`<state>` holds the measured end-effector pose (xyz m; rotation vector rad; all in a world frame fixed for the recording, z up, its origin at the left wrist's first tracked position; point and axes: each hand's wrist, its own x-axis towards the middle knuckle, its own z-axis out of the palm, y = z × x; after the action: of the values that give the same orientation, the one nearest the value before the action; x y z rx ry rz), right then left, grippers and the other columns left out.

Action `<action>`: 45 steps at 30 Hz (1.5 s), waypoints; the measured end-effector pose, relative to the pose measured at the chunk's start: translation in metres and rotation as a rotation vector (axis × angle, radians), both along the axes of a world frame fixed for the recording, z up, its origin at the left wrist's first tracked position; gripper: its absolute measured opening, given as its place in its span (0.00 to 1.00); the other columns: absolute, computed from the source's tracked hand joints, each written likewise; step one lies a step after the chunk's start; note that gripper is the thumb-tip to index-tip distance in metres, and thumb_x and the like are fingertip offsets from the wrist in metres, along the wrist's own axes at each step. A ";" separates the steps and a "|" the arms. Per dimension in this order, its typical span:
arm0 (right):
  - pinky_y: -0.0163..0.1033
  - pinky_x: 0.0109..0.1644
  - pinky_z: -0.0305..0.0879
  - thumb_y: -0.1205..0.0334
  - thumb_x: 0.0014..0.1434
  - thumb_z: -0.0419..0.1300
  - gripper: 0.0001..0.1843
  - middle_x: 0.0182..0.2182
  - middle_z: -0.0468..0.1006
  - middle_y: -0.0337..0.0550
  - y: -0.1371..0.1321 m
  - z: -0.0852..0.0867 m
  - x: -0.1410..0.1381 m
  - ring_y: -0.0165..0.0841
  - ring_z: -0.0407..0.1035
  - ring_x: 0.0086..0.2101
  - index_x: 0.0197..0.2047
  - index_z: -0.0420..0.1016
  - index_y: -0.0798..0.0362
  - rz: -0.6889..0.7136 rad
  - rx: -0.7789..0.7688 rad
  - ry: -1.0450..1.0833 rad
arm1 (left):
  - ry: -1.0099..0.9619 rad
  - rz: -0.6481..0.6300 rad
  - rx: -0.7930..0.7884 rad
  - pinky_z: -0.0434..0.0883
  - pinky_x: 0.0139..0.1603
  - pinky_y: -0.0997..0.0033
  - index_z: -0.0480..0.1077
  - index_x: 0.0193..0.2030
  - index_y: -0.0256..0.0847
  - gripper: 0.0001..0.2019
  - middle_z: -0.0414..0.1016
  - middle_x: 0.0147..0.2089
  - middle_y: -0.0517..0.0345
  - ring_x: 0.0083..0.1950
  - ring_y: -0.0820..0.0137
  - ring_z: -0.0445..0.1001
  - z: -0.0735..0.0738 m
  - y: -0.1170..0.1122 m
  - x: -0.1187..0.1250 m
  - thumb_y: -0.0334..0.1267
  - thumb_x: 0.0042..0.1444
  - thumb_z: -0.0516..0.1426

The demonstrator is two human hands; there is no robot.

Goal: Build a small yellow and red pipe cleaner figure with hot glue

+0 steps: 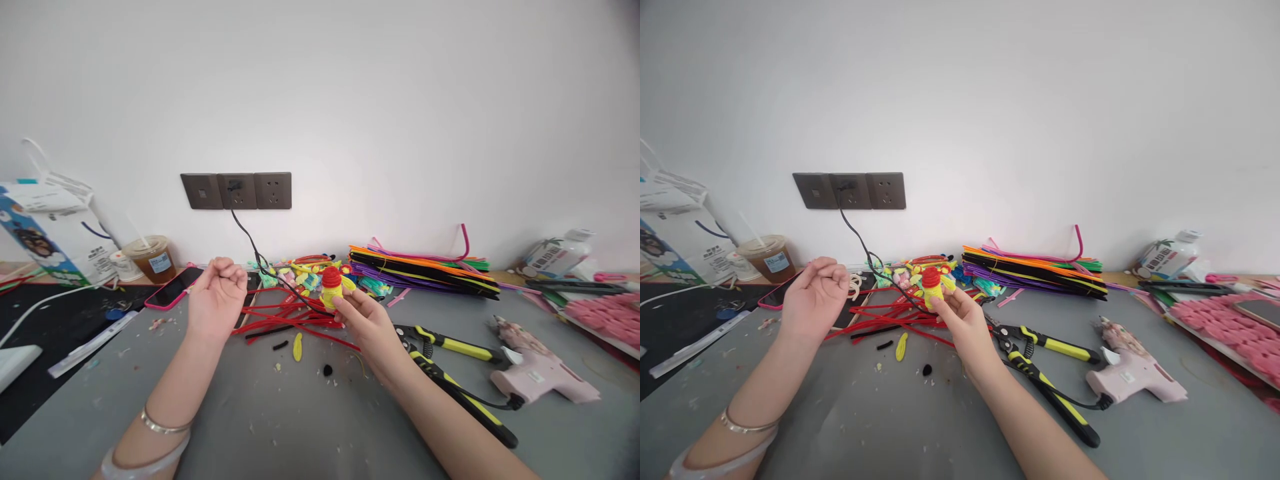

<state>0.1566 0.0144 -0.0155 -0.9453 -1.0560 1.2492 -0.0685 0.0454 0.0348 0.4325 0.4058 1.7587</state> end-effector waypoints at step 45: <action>0.31 0.29 0.63 0.48 0.55 0.68 0.18 0.29 0.76 0.38 -0.006 0.005 -0.005 0.25 0.67 0.25 0.28 0.72 0.53 0.126 -0.024 0.150 | 0.719 -0.135 -0.034 0.72 0.47 0.68 0.78 0.48 0.43 0.21 0.80 0.49 0.52 0.50 0.62 0.75 -0.041 -0.028 0.058 0.53 0.51 0.66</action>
<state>0.1514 0.0083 -0.0102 -0.7999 -0.9959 1.4166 -0.0100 0.0170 -0.0063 1.0464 0.8860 1.4192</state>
